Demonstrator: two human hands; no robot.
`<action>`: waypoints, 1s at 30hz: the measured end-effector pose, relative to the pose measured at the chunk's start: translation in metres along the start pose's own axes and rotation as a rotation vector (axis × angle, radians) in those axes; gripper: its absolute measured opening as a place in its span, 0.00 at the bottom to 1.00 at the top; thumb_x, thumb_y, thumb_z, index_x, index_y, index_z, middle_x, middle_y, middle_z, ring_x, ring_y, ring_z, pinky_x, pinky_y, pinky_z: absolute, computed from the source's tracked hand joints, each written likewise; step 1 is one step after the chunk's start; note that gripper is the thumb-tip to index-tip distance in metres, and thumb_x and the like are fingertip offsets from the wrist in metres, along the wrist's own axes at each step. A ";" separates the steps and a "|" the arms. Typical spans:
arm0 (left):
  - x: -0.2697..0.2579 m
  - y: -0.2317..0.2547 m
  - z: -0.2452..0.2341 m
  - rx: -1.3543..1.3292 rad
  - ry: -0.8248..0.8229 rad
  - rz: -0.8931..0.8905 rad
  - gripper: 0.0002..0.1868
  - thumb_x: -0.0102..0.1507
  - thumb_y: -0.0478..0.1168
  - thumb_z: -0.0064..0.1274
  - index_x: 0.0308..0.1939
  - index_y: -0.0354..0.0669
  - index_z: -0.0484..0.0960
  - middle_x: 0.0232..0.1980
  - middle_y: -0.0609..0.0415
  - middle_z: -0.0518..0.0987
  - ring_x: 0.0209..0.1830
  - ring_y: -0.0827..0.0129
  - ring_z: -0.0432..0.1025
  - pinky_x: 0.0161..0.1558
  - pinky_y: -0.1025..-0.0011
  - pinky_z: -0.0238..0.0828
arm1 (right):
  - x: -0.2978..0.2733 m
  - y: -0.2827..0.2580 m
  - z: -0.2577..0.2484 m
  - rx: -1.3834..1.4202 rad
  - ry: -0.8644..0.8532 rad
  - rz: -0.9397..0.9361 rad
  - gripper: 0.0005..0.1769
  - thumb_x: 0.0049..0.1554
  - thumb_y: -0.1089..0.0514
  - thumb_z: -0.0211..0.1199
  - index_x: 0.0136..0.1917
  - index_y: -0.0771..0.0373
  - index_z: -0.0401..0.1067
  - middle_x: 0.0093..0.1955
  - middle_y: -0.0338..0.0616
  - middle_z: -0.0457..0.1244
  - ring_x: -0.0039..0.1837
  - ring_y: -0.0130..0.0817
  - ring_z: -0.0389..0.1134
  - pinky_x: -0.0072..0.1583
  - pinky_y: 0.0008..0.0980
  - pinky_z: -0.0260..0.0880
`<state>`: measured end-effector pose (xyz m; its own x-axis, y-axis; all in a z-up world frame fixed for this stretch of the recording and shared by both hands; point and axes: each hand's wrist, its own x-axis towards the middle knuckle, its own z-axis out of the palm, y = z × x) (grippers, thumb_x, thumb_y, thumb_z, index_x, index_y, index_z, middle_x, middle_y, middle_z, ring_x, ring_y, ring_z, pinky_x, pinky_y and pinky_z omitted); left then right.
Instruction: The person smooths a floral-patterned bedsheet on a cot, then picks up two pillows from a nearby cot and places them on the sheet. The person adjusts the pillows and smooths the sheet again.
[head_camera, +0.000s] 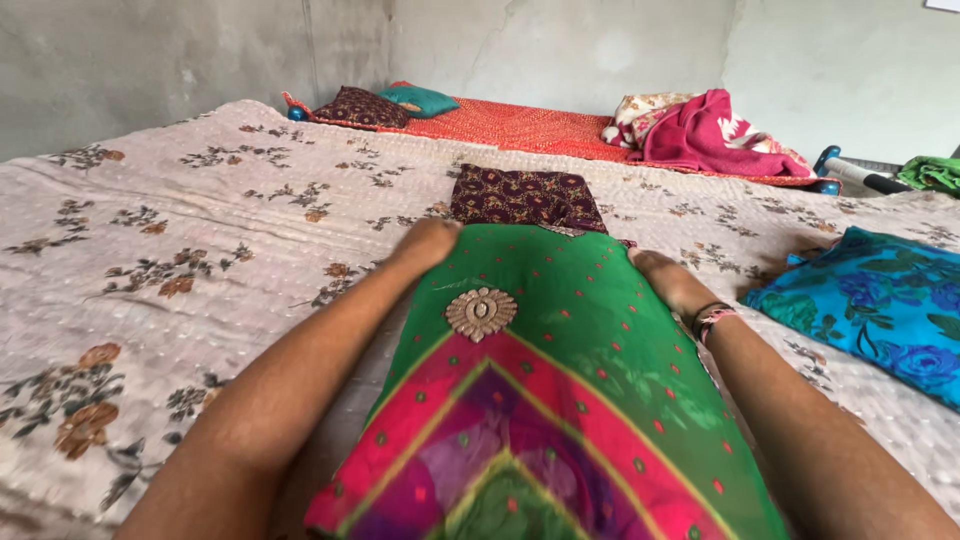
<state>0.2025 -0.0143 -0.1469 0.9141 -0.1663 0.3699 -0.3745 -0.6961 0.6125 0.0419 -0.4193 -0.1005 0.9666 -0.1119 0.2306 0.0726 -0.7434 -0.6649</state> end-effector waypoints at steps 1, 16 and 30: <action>0.011 -0.013 0.001 0.034 -0.008 0.007 0.28 0.69 0.57 0.44 0.49 0.33 0.86 0.52 0.31 0.81 0.54 0.42 0.77 0.60 0.53 0.70 | 0.011 0.008 -0.003 0.002 0.021 0.032 0.33 0.65 0.37 0.48 0.71 0.60 0.69 0.70 0.50 0.65 0.69 0.42 0.63 0.70 0.41 0.59; 0.142 -0.074 0.058 -0.104 -0.257 0.228 0.10 0.60 0.43 0.65 0.43 0.46 0.90 0.39 0.54 0.87 0.35 0.73 0.78 0.44 0.68 0.75 | 0.161 0.046 0.029 -0.315 0.144 -0.103 0.13 0.55 0.52 0.69 0.52 0.59 0.84 0.46 0.53 0.74 0.49 0.44 0.76 0.57 0.40 0.72; 0.147 -0.081 0.074 -1.253 0.105 -0.054 0.10 0.65 0.40 0.53 0.45 0.38 0.82 0.36 0.51 0.83 0.26 0.70 0.76 0.28 0.70 0.75 | 0.133 0.039 0.026 0.142 0.104 -0.100 0.12 0.57 0.58 0.68 0.51 0.68 0.79 0.46 0.45 0.73 0.45 0.31 0.71 0.51 0.35 0.73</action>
<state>0.3783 -0.0337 -0.1937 0.9374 -0.0623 0.3425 -0.2801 0.4494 0.8483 0.1798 -0.4462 -0.1141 0.9226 -0.1151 0.3683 0.2083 -0.6547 -0.7266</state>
